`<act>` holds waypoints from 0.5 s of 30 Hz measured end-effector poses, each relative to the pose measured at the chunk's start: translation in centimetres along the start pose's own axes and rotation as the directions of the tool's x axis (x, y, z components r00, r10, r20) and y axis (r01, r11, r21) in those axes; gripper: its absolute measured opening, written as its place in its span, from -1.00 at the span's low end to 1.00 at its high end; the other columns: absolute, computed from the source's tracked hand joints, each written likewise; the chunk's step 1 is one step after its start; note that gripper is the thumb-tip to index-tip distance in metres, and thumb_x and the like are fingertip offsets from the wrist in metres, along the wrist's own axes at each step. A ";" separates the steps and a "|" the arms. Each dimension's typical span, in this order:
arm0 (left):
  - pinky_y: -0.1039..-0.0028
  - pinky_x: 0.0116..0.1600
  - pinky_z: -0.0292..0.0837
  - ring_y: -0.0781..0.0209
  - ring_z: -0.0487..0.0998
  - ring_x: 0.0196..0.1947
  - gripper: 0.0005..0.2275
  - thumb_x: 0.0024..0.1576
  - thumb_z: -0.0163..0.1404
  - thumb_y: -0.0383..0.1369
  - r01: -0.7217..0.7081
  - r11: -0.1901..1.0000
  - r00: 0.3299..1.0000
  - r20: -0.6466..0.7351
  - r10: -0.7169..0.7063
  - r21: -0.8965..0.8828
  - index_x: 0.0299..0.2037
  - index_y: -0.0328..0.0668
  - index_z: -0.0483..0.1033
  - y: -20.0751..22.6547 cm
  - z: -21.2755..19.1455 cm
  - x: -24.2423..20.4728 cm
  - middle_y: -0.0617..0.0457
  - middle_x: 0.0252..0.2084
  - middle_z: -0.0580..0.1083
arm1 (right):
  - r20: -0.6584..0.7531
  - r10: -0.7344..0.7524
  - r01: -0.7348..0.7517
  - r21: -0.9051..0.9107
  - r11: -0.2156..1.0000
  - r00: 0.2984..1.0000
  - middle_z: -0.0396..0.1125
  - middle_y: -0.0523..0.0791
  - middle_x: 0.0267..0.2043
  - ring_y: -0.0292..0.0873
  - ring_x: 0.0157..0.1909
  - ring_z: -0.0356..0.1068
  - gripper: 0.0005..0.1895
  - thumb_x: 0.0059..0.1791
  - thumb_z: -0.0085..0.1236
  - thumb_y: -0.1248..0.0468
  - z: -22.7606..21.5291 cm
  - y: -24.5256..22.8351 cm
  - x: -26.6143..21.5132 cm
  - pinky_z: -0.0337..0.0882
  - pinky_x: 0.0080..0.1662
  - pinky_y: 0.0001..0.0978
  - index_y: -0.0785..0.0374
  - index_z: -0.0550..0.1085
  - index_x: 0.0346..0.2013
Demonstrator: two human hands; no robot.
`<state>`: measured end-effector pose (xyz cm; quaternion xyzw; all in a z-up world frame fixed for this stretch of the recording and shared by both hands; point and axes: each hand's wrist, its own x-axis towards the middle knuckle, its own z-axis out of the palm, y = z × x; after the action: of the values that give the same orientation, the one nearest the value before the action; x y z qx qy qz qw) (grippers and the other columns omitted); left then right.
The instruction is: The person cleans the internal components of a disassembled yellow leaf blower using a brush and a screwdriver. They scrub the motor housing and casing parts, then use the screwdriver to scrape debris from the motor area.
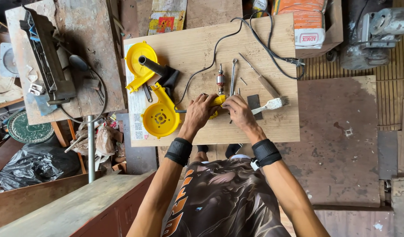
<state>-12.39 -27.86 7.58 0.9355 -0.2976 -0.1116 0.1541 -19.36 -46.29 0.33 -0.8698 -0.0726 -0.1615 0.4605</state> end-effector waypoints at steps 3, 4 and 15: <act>0.17 0.04 0.38 0.05 0.51 0.03 -0.59 0.24 -0.01 -0.05 -0.005 1.000 1.000 0.006 0.005 -0.003 0.25 0.05 0.37 -0.5 0.4 -0.1 0.00 -0.04 0.51 | 0.039 -0.076 0.078 -0.043 0.996 0.996 0.46 -0.05 -0.08 -0.09 0.03 0.46 -0.86 -0.04 0.16 0.58 0.4 1.0 -0.4 0.54 0.14 -0.35 0.36 0.55 -0.25; 0.17 0.04 0.38 0.05 0.51 0.03 -0.59 0.24 -0.01 -0.05 -0.005 1.000 1.000 0.007 0.005 0.000 0.25 0.05 0.37 -0.5 0.4 0.0 0.00 -0.04 0.51 | 0.037 -0.076 0.077 -0.041 0.996 0.996 0.46 -0.05 -0.08 -0.09 0.03 0.46 -0.86 -0.04 0.16 0.58 0.4 1.0 -0.3 0.54 0.14 -0.35 0.36 0.55 -0.25; 0.17 0.01 0.46 -0.05 0.57 -0.03 -0.57 0.22 0.02 -0.05 0.001 0.998 1.000 0.022 0.001 -0.068 0.22 0.00 0.35 -0.3 0.0 0.5 -0.06 -0.06 0.54 | -0.095 0.089 -0.080 0.102 0.992 0.992 0.50 -0.08 -0.16 -0.12 -0.11 0.52 -0.86 -0.02 0.30 0.30 1.0 1.1 -0.3 0.59 -0.04 -0.34 0.28 0.58 -0.21</act>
<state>-11.82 -27.96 7.41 0.9285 -0.2954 -0.1319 0.1824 -19.13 -46.10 -1.17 -0.8395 -0.0206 -0.1809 0.5120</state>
